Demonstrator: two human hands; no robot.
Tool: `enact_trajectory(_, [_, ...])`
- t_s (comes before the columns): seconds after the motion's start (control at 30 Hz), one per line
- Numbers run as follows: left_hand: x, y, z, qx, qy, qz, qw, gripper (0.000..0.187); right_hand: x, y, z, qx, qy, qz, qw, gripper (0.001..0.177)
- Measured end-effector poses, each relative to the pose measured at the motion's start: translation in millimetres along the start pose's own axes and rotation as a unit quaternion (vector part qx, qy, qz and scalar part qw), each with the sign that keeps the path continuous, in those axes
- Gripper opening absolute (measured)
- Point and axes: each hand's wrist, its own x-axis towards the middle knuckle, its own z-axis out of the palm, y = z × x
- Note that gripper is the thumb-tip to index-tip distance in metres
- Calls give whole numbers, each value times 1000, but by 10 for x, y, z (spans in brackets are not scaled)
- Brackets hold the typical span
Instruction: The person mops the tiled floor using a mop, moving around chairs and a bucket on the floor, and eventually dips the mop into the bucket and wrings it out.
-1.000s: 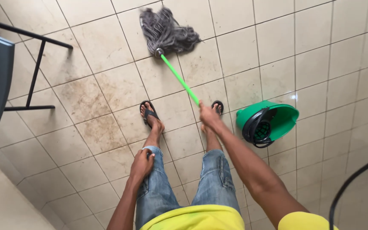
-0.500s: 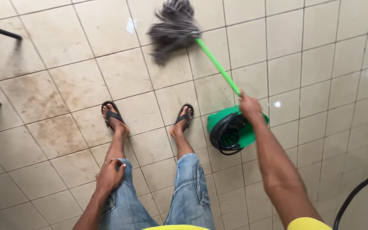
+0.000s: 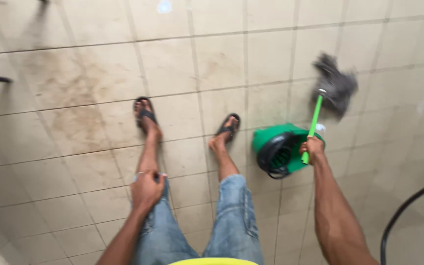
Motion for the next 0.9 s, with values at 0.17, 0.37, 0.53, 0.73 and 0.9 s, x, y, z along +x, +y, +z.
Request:
enact_trajectory(0.17, [18, -42, -198, -22, 14, 27, 999, 40, -106, 389, 1275, 255, -174, 36, 951, 10])
enact_trajectory(0.37, [144, -196, -377, -55, 19, 36, 998, 38, -1319, 1408, 2641, -111, -187, -171, 961, 26])
enact_trajectory(0.53, [265, -250, -503, -82, 11, 34, 996, 37, -2433, 1347, 2985, -382, -202, -122, 893, 67])
enact_trajectory(0.73, [253, -235, -513, -74, -19, 32, 997, 38, -1858, 885, 3592, -464, -196, -482, 717, 55])
enact_trajectory(0.9, [125, -235, -357, -60, -6, 30, 998, 37, -1981, -64, 4775, -438, -255, -322, 800, 38])
